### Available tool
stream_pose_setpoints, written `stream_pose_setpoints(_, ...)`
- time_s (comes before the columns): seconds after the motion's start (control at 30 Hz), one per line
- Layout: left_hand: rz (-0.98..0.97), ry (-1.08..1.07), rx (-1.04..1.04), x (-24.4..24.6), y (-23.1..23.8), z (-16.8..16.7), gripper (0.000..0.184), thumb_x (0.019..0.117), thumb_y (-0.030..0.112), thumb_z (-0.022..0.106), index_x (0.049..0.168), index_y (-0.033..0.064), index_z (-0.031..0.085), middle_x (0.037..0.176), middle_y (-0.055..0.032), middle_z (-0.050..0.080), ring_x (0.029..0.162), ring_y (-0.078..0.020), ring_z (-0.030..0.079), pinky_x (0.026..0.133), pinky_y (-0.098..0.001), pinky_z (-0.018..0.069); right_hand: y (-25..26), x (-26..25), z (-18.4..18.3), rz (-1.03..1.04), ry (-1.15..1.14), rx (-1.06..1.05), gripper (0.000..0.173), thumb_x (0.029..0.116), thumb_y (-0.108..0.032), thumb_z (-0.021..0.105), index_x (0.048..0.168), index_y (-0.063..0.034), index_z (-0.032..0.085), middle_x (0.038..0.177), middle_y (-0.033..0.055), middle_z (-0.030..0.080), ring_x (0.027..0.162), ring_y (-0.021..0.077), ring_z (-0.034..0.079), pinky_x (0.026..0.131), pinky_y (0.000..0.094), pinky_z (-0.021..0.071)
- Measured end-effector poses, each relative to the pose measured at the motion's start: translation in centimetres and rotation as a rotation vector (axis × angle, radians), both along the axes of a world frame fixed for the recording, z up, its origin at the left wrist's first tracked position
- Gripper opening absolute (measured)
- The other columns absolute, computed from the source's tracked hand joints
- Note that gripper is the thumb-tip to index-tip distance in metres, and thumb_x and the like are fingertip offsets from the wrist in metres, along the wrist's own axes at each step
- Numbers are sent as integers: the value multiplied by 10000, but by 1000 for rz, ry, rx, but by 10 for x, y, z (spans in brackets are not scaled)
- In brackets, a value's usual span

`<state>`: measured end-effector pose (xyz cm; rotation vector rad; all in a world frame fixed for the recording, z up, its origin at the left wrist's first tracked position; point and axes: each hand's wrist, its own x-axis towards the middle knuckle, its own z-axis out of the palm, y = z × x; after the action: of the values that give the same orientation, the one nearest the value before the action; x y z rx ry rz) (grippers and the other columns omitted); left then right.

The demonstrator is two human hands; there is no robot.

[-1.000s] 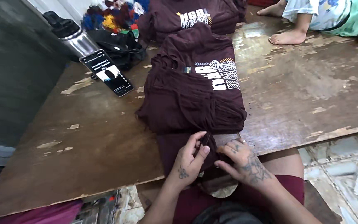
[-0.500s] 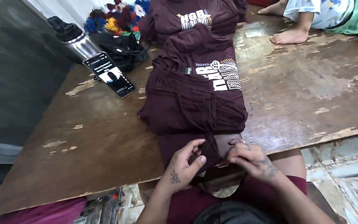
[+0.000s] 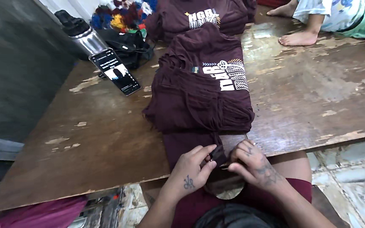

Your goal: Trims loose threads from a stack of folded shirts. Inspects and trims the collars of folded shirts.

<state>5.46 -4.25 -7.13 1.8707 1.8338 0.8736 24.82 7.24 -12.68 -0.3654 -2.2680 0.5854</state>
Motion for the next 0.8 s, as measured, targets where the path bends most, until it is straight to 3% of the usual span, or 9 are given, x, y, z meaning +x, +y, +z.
stream_pose_setpoints(0.07,12,-110,7,-1,2,-4,405,950,142,571,1310,-26,653,1074,-131,714,905,-150,670,835,-277,554,-2,-7,-2,-68,-73,101,465,1009,-496,519,907,-84,707,815,113,693,781,310,683,781,507,521)
stream_pose_setpoints(0.17,-65,-74,-19,-4,0,-4,389,956,155,575,1295,-11,666,1086,-137,722,934,-193,691,850,-344,562,4,-3,-5,19,-49,44,226,977,-237,582,862,-82,700,806,110,696,780,300,675,826,495,493)
stream_pose_setpoints(0.4,-153,185,98,0,-2,-7,320,936,107,600,1218,58,744,940,-124,732,753,-268,721,625,-427,581,14,13,-5,206,68,-118,284,1041,-228,492,872,-47,629,800,132,649,827,258,632,927,406,433)
stream_pose_setpoints(0.5,-84,203,118,3,-4,-7,321,957,109,577,1230,56,738,921,-119,730,738,-262,719,616,-416,581,13,17,-6,274,107,-181,330,1058,-254,456,837,-45,582,769,133,615,823,235,640,1072,408,392)
stream_pose_setpoints(0.57,-23,180,50,-2,-12,-2,358,930,177,620,1256,55,701,941,-114,707,727,-249,684,618,-428,567,11,21,-7,280,106,-178,402,1055,-268,460,747,-38,578,701,133,606,765,244,651,1100,430,397)
stream_pose_setpoints(0.6,-4,190,9,-6,-16,0,366,897,216,674,1224,52,701,932,-116,723,717,-261,693,612,-462,568,9,22,-4,262,88,-166,451,1065,-328,481,740,-33,585,687,128,604,738,243,649,1092,442,412)
stream_pose_setpoints(0.67,-13,214,-41,-14,-19,2,244,872,208,710,1045,36,725,816,-115,718,675,-288,702,581,-509,554,6,17,6,175,4,-127,546,1025,-548,508,910,-30,635,772,113,656,753,217,661,1022,452,466)
stream_pose_setpoints(0.73,-55,187,-6,-17,-13,5,152,906,161,659,947,25,712,820,-121,687,697,-266,682,615,-460,557,2,1,17,92,-86,-54,682,954,-673,490,1092,-37,695,885,136,703,794,278,691,817,503,535)
stream_pose_setpoints(0.8,-40,57,-11,-15,0,14,183,983,140,570,979,-17,665,894,-135,659,776,-224,654,700,-388,549,1,-20,17,125,-75,-73,505,954,-504,603,1061,-33,752,933,200,698,816,345,705,703,510,576)
